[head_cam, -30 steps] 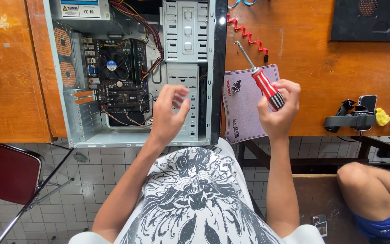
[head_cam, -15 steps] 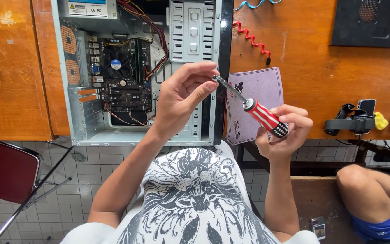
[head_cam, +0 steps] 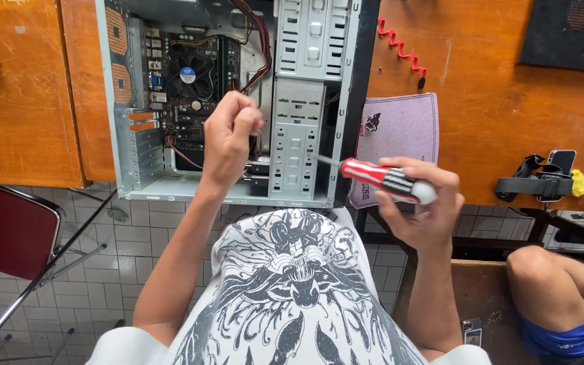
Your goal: Securing a hard drive into a computer case using a screwdriver and screws
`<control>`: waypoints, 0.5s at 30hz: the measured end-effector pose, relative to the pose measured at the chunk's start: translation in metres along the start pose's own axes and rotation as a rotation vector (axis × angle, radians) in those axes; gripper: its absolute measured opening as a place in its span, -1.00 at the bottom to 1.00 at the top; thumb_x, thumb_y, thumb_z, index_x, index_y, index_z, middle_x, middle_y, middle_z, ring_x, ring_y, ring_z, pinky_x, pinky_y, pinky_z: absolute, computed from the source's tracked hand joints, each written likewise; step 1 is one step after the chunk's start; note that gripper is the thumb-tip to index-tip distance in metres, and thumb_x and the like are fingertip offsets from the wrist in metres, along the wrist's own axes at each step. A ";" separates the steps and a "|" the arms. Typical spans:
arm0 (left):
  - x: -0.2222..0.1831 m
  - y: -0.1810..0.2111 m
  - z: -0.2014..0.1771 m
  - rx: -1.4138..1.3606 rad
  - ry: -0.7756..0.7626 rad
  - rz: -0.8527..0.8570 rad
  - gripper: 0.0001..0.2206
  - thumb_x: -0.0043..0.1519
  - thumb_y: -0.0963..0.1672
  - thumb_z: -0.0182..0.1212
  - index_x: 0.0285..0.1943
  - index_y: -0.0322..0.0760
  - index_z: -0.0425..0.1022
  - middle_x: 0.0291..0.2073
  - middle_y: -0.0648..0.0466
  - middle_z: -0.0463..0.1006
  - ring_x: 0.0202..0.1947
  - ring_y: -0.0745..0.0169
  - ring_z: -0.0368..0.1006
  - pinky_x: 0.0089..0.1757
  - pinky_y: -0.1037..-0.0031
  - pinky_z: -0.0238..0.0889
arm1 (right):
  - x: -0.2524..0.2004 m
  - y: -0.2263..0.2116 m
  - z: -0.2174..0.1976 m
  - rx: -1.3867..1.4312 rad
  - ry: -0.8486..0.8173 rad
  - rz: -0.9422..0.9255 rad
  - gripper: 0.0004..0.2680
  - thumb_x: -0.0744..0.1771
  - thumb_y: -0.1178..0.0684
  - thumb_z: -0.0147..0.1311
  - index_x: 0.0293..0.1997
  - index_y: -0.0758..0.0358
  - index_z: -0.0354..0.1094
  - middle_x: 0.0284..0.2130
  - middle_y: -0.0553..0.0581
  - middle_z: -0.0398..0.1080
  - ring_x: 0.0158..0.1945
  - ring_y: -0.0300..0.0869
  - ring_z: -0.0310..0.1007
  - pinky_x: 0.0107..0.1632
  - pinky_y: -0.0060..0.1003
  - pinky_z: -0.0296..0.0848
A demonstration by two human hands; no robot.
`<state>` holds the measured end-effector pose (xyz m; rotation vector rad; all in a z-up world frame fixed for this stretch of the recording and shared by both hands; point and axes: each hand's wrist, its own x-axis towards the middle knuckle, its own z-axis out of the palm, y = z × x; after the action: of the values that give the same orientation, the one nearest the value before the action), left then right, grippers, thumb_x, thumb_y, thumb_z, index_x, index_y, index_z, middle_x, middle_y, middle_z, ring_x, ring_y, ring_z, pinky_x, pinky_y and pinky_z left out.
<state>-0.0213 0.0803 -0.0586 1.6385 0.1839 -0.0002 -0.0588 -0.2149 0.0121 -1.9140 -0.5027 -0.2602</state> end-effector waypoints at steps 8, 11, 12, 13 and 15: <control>-0.042 -0.075 -0.024 0.379 -0.137 -0.208 -0.80 0.37 -0.09 0.09 -0.28 -0.18 0.56 -0.43 0.01 0.49 -0.41 0.15 0.42 -0.24 0.31 0.34 | -0.011 0.004 0.059 -0.038 -0.198 0.068 -0.76 0.29 0.24 0.27 -0.03 0.38 0.27 -0.15 0.29 0.57 -0.14 0.05 0.62 -0.10 -0.21 0.55; -0.049 -0.097 -0.025 0.362 -0.178 -0.274 -0.76 0.38 -0.09 -0.02 -0.28 -0.21 0.51 -0.43 -0.01 0.49 -0.39 0.12 0.42 -0.21 0.29 0.34 | -0.010 0.007 0.067 -0.064 -0.222 0.070 -0.76 0.30 0.24 0.25 0.00 0.37 0.27 -0.14 0.27 0.56 -0.13 0.04 0.61 -0.09 -0.18 0.54; -0.052 -0.106 -0.025 0.350 -0.201 -0.316 -0.73 0.39 -0.08 -0.09 -0.30 -0.23 0.47 -0.45 -0.02 0.46 -0.38 0.10 0.41 -0.20 0.27 0.33 | -0.011 0.007 0.068 -0.078 -0.229 0.083 -0.76 0.30 0.23 0.25 0.01 0.35 0.26 -0.14 0.25 0.55 -0.13 0.02 0.61 -0.09 -0.18 0.54; -0.053 -0.110 -0.025 0.348 -0.197 -0.318 -0.73 0.39 -0.08 -0.09 -0.30 -0.23 0.47 -0.45 -0.02 0.46 -0.38 0.10 0.41 -0.20 0.27 0.33 | -0.011 0.006 0.070 -0.077 -0.234 0.082 -0.76 0.30 0.23 0.25 0.01 0.35 0.26 -0.14 0.25 0.55 -0.13 0.02 0.61 -0.09 -0.18 0.54; -0.054 -0.118 -0.023 0.344 -0.221 -0.327 -0.68 0.39 -0.05 -0.15 -0.38 -0.20 0.41 -0.51 0.01 0.39 -0.41 0.10 0.35 -0.23 0.29 0.32 | -0.013 0.005 0.072 -0.087 -0.247 0.114 -0.75 0.30 0.21 0.28 0.01 0.33 0.28 -0.14 0.21 0.56 -0.15 -0.01 0.61 -0.08 -0.22 0.54</control>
<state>-0.0910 0.1048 -0.1682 1.9174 0.2920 -0.4839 -0.0713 -0.1535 -0.0253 -2.0642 -0.5500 0.0307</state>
